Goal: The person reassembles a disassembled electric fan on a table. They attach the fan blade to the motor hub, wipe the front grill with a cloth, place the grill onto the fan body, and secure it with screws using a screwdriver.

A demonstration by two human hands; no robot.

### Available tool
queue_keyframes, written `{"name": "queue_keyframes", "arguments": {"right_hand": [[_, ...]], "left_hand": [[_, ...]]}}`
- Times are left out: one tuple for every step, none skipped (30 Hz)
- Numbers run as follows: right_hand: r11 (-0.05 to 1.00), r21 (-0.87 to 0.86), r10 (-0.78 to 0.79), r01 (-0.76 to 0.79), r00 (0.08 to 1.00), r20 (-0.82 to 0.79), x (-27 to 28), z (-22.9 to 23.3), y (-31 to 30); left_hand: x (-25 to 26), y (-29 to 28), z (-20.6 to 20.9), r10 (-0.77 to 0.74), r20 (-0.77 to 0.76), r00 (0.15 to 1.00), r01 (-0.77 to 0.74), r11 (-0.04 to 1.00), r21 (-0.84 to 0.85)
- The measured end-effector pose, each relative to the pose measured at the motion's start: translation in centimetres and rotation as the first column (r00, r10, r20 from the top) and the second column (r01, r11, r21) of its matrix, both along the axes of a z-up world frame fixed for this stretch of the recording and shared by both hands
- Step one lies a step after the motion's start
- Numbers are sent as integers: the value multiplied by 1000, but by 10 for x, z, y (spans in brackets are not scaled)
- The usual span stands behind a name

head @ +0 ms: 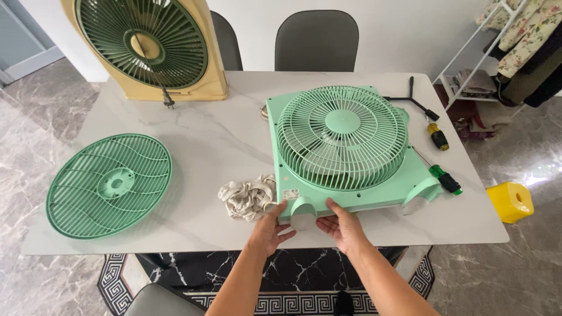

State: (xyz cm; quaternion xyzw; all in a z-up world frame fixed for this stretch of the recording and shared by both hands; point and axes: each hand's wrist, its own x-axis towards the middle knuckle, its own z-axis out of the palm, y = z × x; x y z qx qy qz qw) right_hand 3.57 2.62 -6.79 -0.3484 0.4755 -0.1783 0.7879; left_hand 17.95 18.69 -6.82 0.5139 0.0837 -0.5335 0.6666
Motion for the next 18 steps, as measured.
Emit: {"name": "queue_keyframes", "arguments": {"right_hand": [[1000,-13,23,-23,1000,-16,0,1,0],[999,-25,46,-47,998,-32,0,2,1],[997,-40,59,-61,997,-46,-2,5,0],[993,-50,99,-103,992,-79,-5,9,-2],[988,-58,136,-143,984,-112,-11,13,-3],[981,-65,172,-183,974,-145,-16,19,-4],[964,-85,237,-252,958,-159,-23,26,-7],[942,-104,299,-320,938,-175,-32,35,-12],[914,-123,358,-385,913,-195,-40,46,-19],[903,-174,359,-394,912,-198,-46,57,-29],[890,-222,358,-399,911,-205,-56,70,-41],[874,-270,355,-404,910,-213,-65,83,-56],[869,-332,312,-367,927,-208,-74,96,-73],[859,-392,269,-329,942,-201,-83,110,-92],[845,-449,229,-291,955,-187,-91,123,-112],[842,-485,174,-239,969,-175,-97,134,-134],[836,-515,121,-188,979,-162,-100,144,-155],[828,-543,67,-138,987,-147,-101,149,-176]], "left_hand": [[2,2,0,-10,-13,1000,10,1000,-23],[3,5,1,-17,28,999,17,1000,10],[4,6,2,-33,72,997,30,999,40],[6,7,4,-50,116,992,42,997,71],[9,8,7,-88,171,981,67,990,124],[12,10,10,-127,224,966,88,980,177],[17,10,16,-167,277,946,104,968,228],[22,11,22,-171,347,922,80,962,262],[27,11,30,-177,414,893,54,955,291],[32,8,40,-182,480,858,25,948,316],[36,3,51,-171,576,799,-28,947,319],[39,-2,62,-158,666,729,-82,946,315],[38,-9,74,-147,746,650,-134,944,303],[34,-20,87,-150,800,581,-135,952,276],[32,-30,102,-151,849,506,-137,958,252],[30,-43,117,-148,892,427,-138,964,227],[28,-57,130,-160,917,365,-107,971,213],[25,-73,141,-169,938,301,-76,977,200]]}}
